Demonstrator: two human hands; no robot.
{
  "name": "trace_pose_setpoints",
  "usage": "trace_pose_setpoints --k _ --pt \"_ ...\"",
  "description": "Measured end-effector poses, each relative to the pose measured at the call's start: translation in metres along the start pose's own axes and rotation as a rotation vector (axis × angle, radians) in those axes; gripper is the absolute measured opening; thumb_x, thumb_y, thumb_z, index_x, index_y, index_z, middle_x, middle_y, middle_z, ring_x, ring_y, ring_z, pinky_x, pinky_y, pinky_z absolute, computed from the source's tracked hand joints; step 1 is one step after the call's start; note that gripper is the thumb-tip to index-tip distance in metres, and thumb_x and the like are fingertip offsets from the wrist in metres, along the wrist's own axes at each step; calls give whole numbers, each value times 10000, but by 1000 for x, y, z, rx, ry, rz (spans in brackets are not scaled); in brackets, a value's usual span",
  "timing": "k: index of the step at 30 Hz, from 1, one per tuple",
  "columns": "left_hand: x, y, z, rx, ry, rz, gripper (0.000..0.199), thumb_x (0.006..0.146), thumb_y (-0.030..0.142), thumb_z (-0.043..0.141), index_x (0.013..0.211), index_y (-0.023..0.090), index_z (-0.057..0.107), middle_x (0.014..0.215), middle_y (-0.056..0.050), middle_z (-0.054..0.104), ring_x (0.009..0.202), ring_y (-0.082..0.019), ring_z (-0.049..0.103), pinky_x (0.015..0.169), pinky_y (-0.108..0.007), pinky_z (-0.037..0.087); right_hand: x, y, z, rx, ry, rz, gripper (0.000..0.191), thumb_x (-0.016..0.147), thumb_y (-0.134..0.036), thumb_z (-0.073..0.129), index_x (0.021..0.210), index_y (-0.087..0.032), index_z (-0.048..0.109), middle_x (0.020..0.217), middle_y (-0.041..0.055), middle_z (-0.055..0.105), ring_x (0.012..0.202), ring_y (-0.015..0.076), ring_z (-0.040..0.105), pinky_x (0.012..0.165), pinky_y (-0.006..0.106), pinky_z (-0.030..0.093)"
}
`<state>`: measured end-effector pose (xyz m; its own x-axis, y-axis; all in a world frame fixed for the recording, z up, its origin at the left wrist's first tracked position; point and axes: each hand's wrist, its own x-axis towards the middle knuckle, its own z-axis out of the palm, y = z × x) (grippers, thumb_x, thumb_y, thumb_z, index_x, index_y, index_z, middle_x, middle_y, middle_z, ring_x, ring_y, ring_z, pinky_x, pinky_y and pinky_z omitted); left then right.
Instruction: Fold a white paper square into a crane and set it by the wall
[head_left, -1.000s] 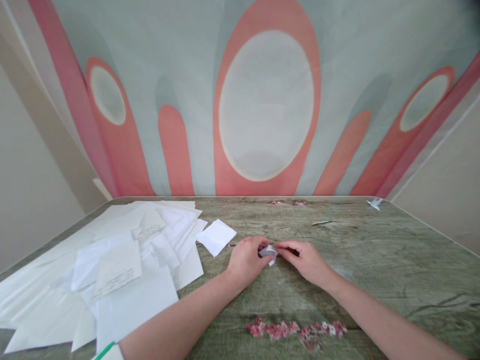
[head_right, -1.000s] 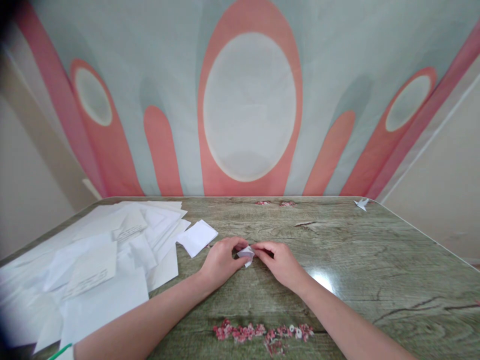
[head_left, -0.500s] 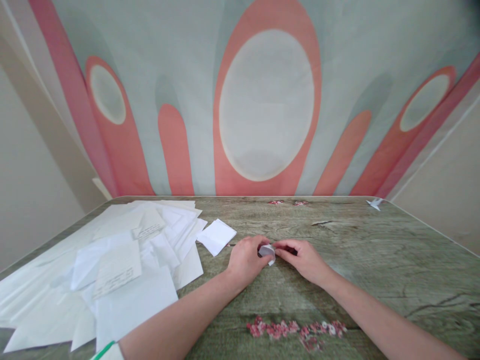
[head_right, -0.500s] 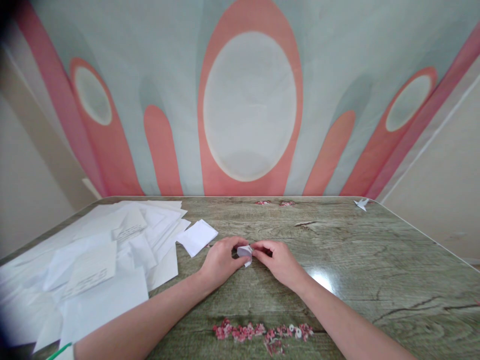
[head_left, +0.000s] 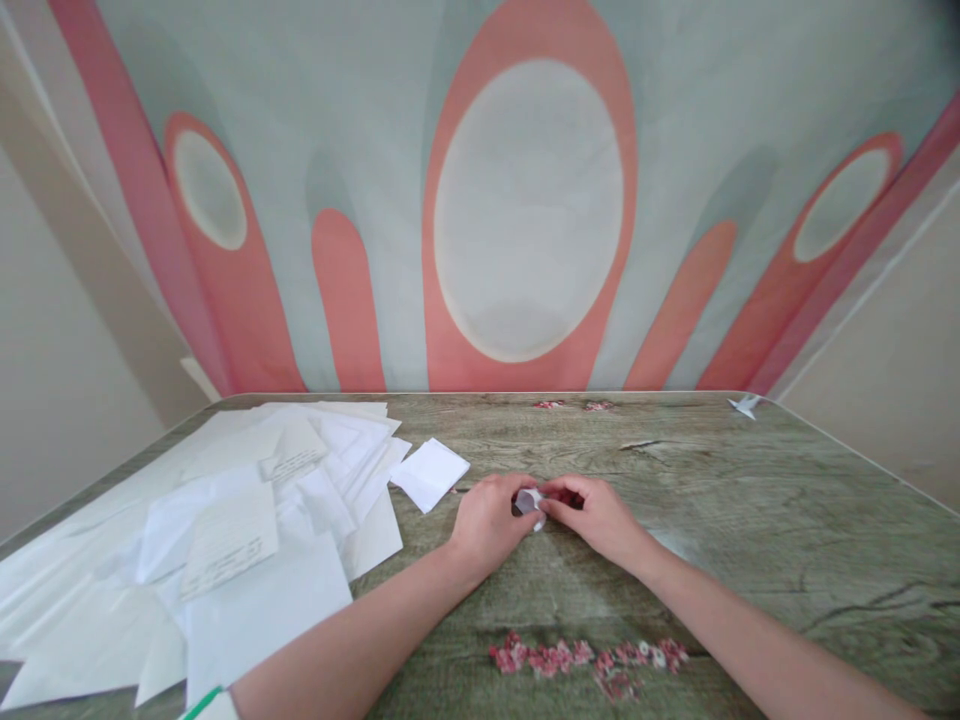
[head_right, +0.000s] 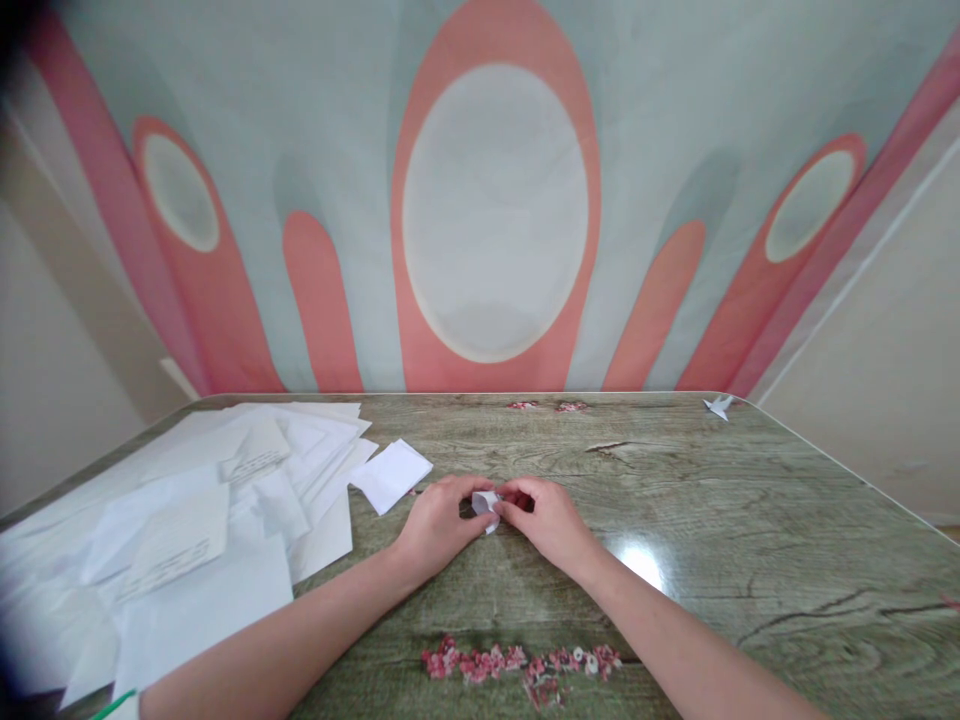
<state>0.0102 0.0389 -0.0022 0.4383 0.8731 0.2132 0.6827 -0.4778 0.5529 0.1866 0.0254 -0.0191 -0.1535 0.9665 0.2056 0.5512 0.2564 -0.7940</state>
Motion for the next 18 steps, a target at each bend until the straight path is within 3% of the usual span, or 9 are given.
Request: trace_pose_setpoints --k 18 --pt "2 1 -3 -38 25 39 231 762 338 574 956 234 644 870 -12 674 811 -187 600 735 -255 453 0 -2 2 -54 41 0 161 760 -263 579 831 -172 691 696 25 669 613 158 584 586 258 434"
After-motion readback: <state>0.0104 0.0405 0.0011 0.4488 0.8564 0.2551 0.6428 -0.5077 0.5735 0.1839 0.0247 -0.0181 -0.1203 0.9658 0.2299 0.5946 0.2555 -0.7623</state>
